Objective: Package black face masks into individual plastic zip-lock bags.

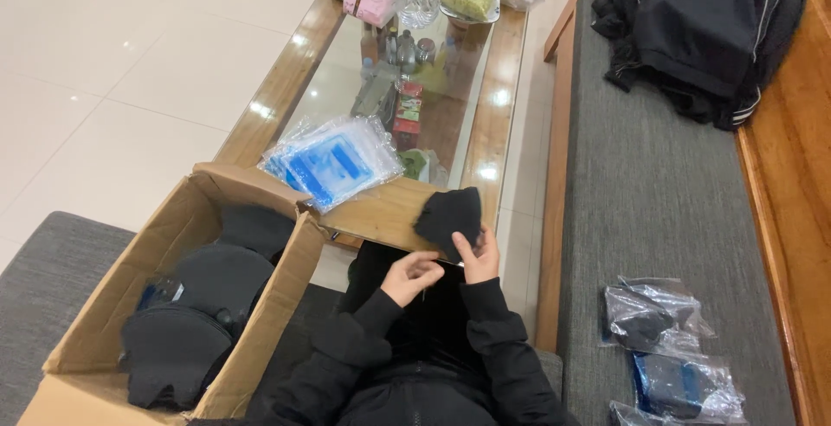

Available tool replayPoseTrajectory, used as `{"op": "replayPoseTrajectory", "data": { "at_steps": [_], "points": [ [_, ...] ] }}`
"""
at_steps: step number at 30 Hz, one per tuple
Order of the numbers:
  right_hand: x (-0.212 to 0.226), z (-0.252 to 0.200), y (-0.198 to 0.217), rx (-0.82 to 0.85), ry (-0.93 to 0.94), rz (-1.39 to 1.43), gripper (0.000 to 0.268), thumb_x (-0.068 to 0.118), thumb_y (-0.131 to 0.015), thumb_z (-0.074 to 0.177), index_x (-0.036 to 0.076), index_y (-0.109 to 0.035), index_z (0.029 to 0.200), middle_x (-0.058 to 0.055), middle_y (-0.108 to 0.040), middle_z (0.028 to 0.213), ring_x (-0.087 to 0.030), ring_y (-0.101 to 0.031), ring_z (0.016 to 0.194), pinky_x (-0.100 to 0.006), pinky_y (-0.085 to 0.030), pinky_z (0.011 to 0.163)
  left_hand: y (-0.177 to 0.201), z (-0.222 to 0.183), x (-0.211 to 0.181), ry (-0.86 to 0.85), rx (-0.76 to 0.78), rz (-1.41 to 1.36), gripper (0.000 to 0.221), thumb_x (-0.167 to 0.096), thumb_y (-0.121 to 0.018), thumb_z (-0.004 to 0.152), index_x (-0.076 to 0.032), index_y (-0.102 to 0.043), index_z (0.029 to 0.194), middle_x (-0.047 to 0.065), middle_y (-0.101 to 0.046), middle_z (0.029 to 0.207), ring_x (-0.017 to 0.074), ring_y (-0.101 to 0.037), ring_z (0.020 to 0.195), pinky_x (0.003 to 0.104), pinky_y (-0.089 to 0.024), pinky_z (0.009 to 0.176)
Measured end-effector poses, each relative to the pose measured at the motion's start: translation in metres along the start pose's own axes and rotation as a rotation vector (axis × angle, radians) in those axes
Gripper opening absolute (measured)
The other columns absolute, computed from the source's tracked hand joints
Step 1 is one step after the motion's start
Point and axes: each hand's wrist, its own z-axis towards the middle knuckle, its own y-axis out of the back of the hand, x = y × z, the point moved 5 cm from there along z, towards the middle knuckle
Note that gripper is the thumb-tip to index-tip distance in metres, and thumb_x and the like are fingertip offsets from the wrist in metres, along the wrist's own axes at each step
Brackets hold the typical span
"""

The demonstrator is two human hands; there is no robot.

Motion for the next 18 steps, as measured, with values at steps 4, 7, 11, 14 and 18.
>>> {"op": "replayPoseTrajectory", "data": {
  "at_steps": [4, 7, 11, 14, 18],
  "points": [
    [0.003, -0.027, -0.024, 0.054, -0.139, 0.101, 0.044, 0.009, -0.080, 0.088, 0.011, -0.062, 0.128, -0.011, -0.073, 0.100, -0.021, -0.072, 0.080, -0.035, -0.066, 0.065, -0.022, -0.035, -0.056, 0.186, -0.018, -0.601, 0.094, -0.010, -0.091, 0.084, 0.001, -0.034, 0.157, 0.030, -0.049, 0.144, 0.0435, -0.053, 0.134, 0.051, -0.048, 0.113],
    [-0.030, -0.035, -0.022, 0.147, -0.236, 0.083, 0.050, 0.007, -0.076, 0.091, 0.006, -0.056, 0.137, -0.014, -0.072, 0.103, -0.024, -0.073, 0.084, -0.038, -0.067, 0.069, -0.018, -0.059, -0.094, 0.262, -0.179, -0.713, 0.097, -0.006, -0.090, 0.080, -0.004, -0.033, 0.159, 0.020, -0.042, 0.157, 0.0406, -0.051, 0.137, 0.053, -0.043, 0.115],
    [-0.046, -0.037, -0.025, 0.215, -0.256, -0.026, 0.066, 0.010, -0.079, 0.091, 0.004, -0.048, 0.150, -0.022, -0.071, 0.120, -0.023, -0.069, 0.101, -0.037, -0.064, 0.082, 0.000, -0.043, -0.048, 0.317, -0.234, -0.794, 0.081, -0.002, -0.093, 0.078, 0.006, -0.049, 0.146, 0.031, -0.058, 0.141, 0.0482, -0.059, 0.126, 0.058, -0.047, 0.108],
    [0.002, -0.056, -0.036, 0.229, -0.206, -0.391, 0.075, 0.029, -0.075, 0.092, 0.009, -0.042, 0.155, -0.026, -0.064, 0.132, -0.034, -0.063, 0.117, -0.044, -0.057, 0.097, 0.005, -0.034, -0.025, 0.331, -0.284, -0.813, 0.074, -0.001, -0.092, 0.078, 0.007, -0.054, 0.142, 0.030, -0.062, 0.136, 0.0485, -0.064, 0.119, 0.057, -0.052, 0.102],
    [0.041, -0.073, -0.048, 0.171, 0.208, -0.853, 0.075, 0.037, -0.068, 0.095, 0.013, -0.037, 0.159, -0.024, -0.059, 0.118, -0.050, -0.061, 0.110, -0.056, -0.055, 0.090, 0.012, -0.020, 0.007, 0.329, -0.339, -0.814, 0.060, -0.003, -0.091, 0.081, 0.009, -0.060, 0.131, 0.033, -0.069, 0.121, 0.0485, -0.071, 0.106, 0.057, -0.057, 0.095]
  ]
}}
